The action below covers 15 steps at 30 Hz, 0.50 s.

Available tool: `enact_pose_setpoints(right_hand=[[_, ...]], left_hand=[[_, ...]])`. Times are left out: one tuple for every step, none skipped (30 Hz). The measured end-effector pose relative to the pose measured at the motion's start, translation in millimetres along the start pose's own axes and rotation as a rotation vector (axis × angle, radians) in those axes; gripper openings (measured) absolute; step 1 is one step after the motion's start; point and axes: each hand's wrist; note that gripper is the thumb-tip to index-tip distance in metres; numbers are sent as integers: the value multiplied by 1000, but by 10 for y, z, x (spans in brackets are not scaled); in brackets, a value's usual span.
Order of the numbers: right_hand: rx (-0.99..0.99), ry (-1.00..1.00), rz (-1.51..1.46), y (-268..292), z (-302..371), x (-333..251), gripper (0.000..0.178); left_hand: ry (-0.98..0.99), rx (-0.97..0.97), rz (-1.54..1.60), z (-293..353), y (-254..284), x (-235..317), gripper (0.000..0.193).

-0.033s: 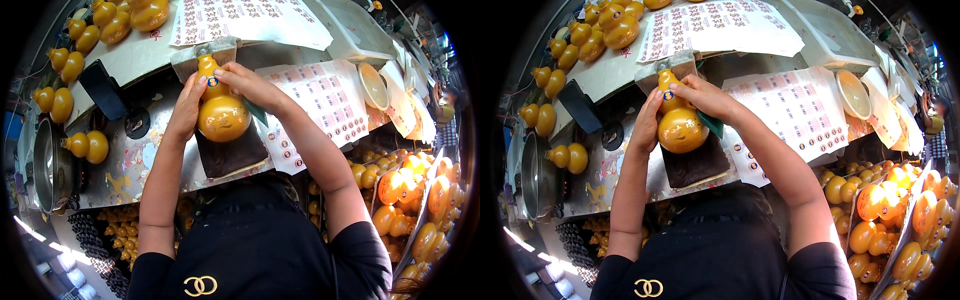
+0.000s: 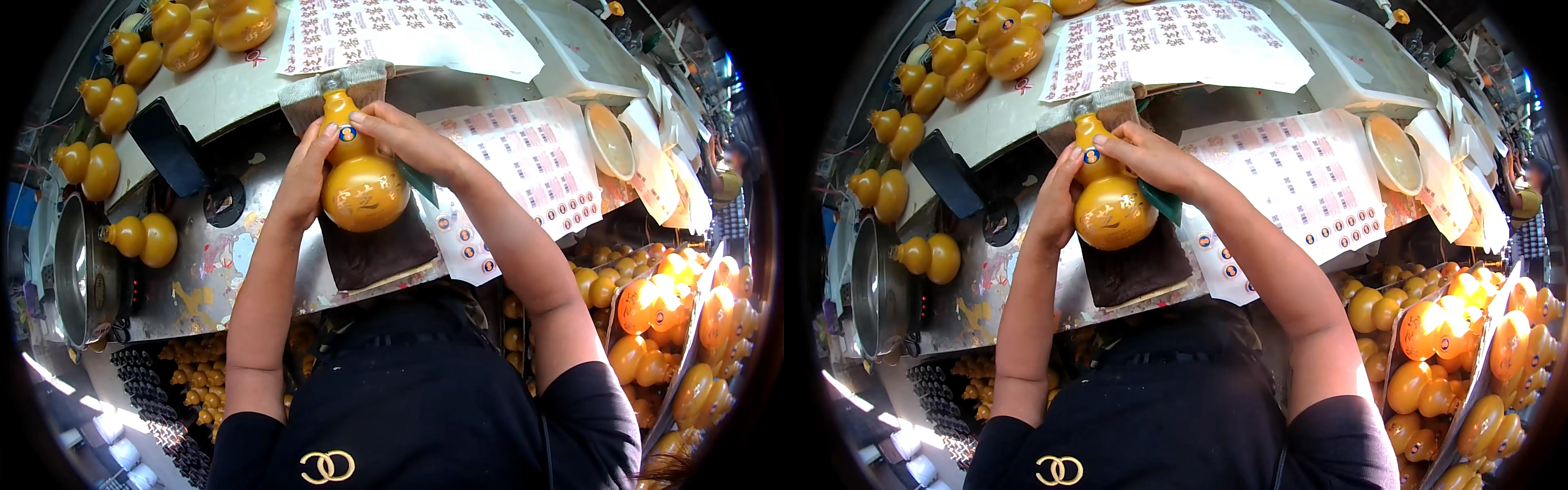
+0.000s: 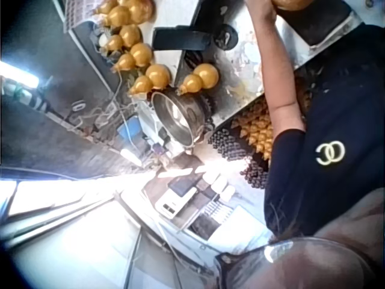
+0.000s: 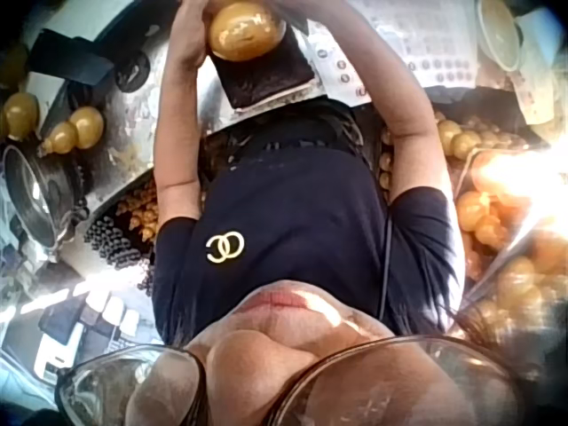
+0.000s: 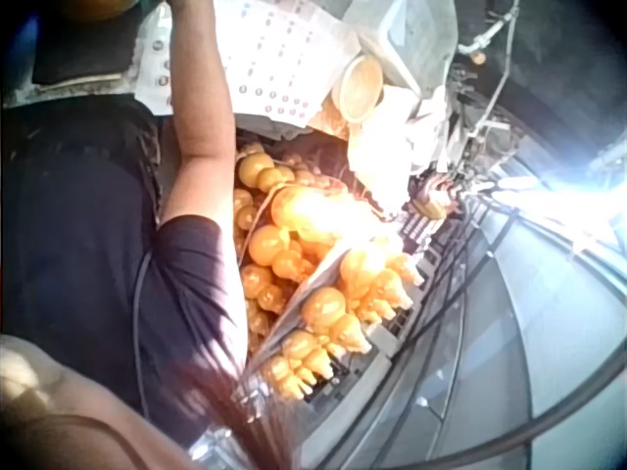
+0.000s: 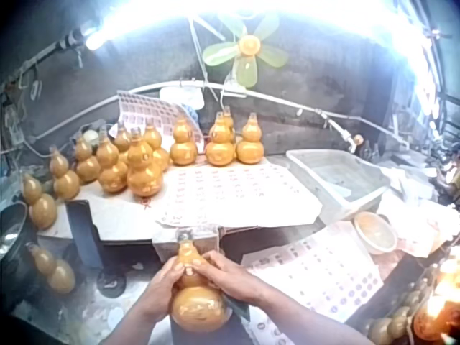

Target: The person repeatedly picks up yellow gourd-shaped objects, rubs their surfaces with a green cloth, and places them back on a metal counter. The person also applies small round stickers to some of the gourds. The gourds are arranged in rows on the counter.

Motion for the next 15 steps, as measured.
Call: enact_pose_setpoints(right_hand=[[-9, -14, 3, 17, -18, 5, 65], [-17, -28, 6, 26, -27, 9, 65], [11, -8, 77, 8, -36, 3, 60], [38, 6, 145, -34, -50, 3, 54], [66, 21, 213, -61, -56, 12, 49], [57, 21, 189, -63, -60, 31, 49], [50, 25, 167, -54, -76, 35, 49], [42, 29, 145, -49, -85, 37, 49], [40, 28, 133, -49, -75, 32, 48], [39, 29, 123, -45, -57, 20, 48], [38, 29, 113, -38, -43, 11, 47], [35, 38, 92, -25, -42, 9, 52], [33, 46, 70, -11, -37, 15, 56], [30, 54, 48, 1, -27, 18, 61], [43, 72, 49, 12, -10, 10, 60]], left_hand=[[23, 9, 30, -13, -11, 26, 42], [46, 17, 60, -19, -22, 48, 41], [26, 51, 16, -20, -46, 52, 41], [11, 85, -26, -19, -74, 37, 40], [-3, 120, -69, -16, -85, 20, 40], [-12, 109, -77, -10, -78, 5, 40], [-25, 96, -87, -9, -76, 8, 40], [-37, 84, -96, -8, -74, 10, 41], [-49, 70, -137, -9, -53, 1, 42], [-62, 55, -178, -17, -14, -11, 43], [-75, 40, -219, -23, 18, -8, 44], [-62, 29, -233, -29, 40, 14, 45], [-48, 18, -249, -30, 59, 34, 47], [-34, 7, -264, -27, 77, 54, 48], [-17, 5, -305, -8, 87, 88, 50]])
Point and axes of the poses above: each hand's wrist, its own z-axis away from the middle knuckle, its own y-axis out of the back of the hand, x = y × z, and after that the axes turned 8 degrees about z, right-handed
